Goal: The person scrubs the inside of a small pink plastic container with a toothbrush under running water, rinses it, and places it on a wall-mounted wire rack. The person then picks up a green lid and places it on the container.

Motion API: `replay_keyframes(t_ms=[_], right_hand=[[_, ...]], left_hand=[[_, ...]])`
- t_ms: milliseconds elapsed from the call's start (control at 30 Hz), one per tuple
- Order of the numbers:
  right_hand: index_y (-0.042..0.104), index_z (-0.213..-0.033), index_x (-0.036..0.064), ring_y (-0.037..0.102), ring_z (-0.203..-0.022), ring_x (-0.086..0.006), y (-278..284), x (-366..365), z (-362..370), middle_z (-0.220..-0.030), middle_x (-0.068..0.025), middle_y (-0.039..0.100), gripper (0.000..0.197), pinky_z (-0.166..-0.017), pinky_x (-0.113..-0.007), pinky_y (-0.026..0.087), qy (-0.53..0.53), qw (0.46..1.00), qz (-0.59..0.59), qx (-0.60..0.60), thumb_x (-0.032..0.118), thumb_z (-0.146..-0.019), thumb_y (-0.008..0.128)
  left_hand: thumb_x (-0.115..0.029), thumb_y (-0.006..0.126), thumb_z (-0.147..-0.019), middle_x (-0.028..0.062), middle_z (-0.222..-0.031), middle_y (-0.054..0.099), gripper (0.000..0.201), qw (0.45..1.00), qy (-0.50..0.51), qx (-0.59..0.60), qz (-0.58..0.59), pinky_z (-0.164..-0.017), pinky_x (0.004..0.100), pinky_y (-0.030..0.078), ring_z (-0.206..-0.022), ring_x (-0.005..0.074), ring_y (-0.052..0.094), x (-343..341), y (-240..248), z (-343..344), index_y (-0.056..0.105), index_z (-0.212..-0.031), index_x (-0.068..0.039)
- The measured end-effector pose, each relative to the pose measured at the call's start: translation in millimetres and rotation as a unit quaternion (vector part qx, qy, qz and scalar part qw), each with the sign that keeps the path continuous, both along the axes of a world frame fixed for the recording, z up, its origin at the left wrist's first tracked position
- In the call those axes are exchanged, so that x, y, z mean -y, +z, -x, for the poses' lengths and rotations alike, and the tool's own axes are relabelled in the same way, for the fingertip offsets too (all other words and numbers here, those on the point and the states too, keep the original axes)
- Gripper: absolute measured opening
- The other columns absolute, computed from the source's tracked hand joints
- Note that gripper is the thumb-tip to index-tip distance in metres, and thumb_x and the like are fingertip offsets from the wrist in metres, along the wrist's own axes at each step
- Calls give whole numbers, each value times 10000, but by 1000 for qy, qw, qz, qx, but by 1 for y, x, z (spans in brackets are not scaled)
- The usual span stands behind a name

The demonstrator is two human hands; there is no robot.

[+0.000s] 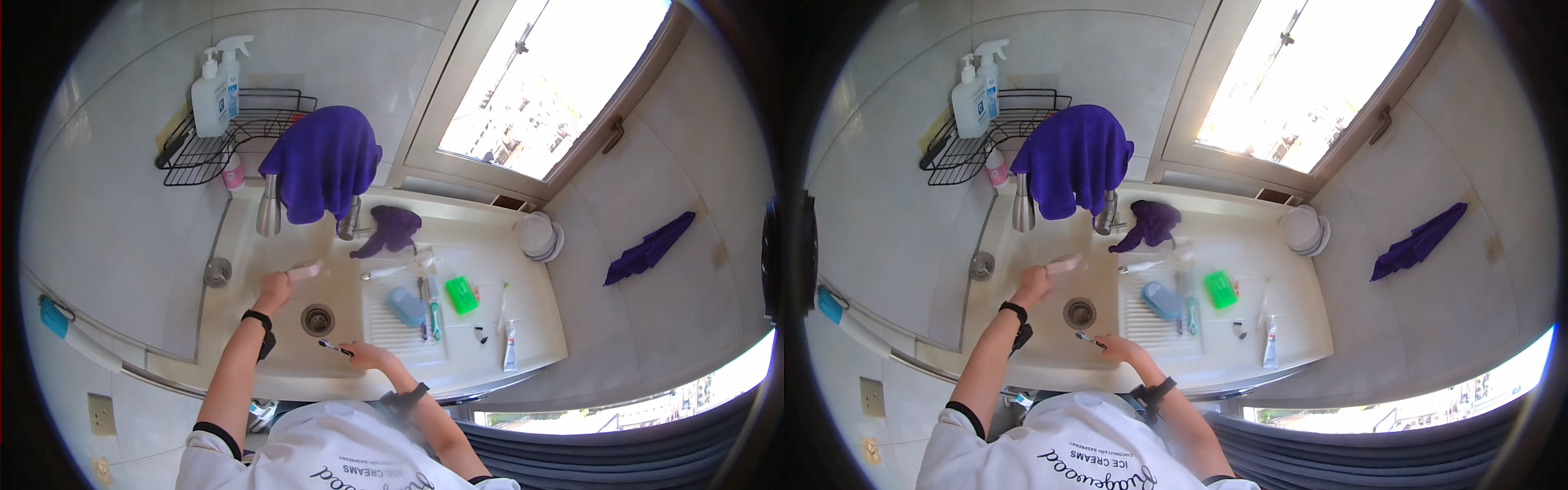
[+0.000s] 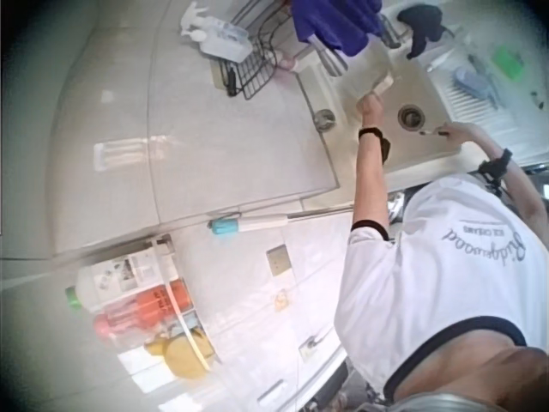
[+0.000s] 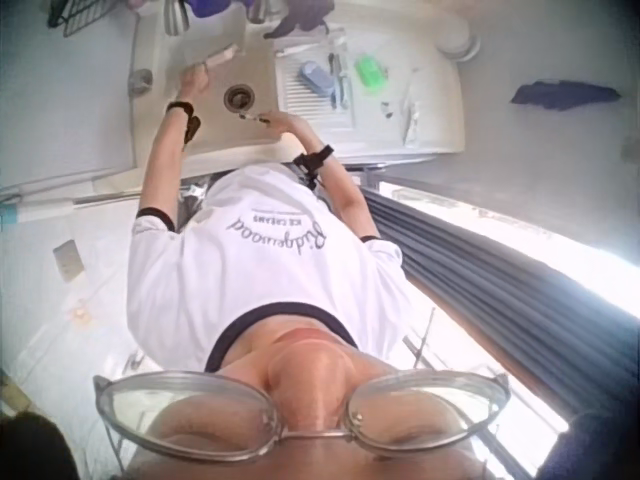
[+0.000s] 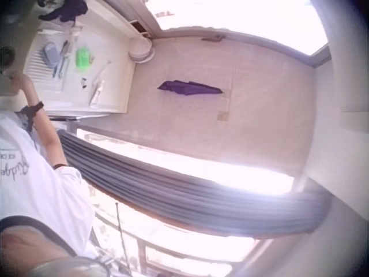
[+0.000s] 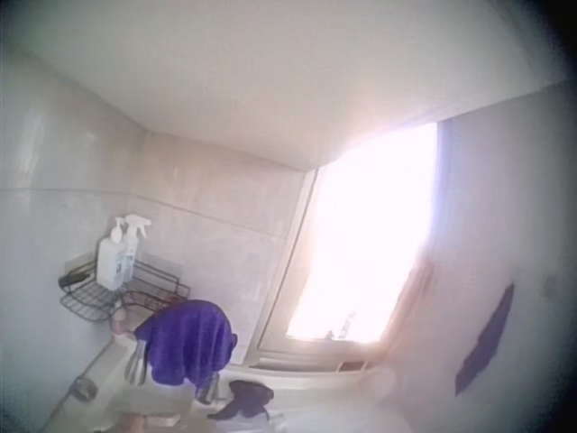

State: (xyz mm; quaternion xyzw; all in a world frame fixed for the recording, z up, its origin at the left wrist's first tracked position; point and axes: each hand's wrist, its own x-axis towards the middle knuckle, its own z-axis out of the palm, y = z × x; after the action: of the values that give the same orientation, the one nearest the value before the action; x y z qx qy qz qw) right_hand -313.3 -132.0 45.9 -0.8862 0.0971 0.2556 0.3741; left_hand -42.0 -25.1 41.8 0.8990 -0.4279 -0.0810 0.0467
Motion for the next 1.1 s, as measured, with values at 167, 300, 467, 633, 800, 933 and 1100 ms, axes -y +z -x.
replay_keyframes(t_ms=[167,300,467,633,800,933,1100], right_hand=[[433,-1228,82,507,-966,-369,22,12,26,-1054,-205,512,494,-802,-419,419,-73,993,4,91,14,-739,436],[453,-1194,89,500,-912,-385,28,27,48,-1010,-181,508,496,-777,-444,426,-110,964,113,213,-37,-714,457],[468,-1180,105,490,-893,-383,3,53,82,-1010,-159,497,499,-753,-446,440,-138,944,209,214,-34,-701,495],[491,-1158,80,527,-867,-375,32,79,71,-987,-169,532,409,-734,-425,458,-127,954,217,163,72,-752,542],[507,-1141,47,579,-844,-327,86,137,1,-954,-188,576,359,-705,-391,471,-128,975,58,172,165,-806,556],[520,-1122,35,586,-849,-290,102,167,-65,-985,-174,576,330,-674,-361,478,-150,969,60,184,184,-829,555],[490,-1130,3,575,-861,-210,136,122,-140,-1023,-131,572,382,-677,-335,482,-240,885,-132,377,225,-838,594]], left_hand=[[-183,540,-720,126,-737,634,137,989,98,27,111,-651,399,477,-734,269,621,-8,-7,-7,647,-749,-102],[-200,570,-731,151,-718,624,170,992,-44,84,89,-615,413,474,-690,311,612,-12,-11,-9,612,-822,-63],[-238,576,-763,161,-802,629,227,969,173,-49,168,-672,411,478,-772,325,607,-1,-3,22,585,-889,-50],[-186,547,-794,200,-882,610,235,912,218,-131,323,-711,406,467,-850,345,588,-12,1,55,571,-947,-8],[-93,510,-809,189,-966,595,246,854,208,-242,411,-778,351,456,-906,297,586,-34,0,77,559,-1030,2],[-51,493,-806,123,-1051,567,287,794,192,-338,467,-834,304,426,-972,221,551,-41,11,87,539,-1087,-16],[-4,474,-787,96,-1084,535,329,743,174,-379,524,-853,293,413,-1003,189,524,-43,8,75,522,-1112,-23]])
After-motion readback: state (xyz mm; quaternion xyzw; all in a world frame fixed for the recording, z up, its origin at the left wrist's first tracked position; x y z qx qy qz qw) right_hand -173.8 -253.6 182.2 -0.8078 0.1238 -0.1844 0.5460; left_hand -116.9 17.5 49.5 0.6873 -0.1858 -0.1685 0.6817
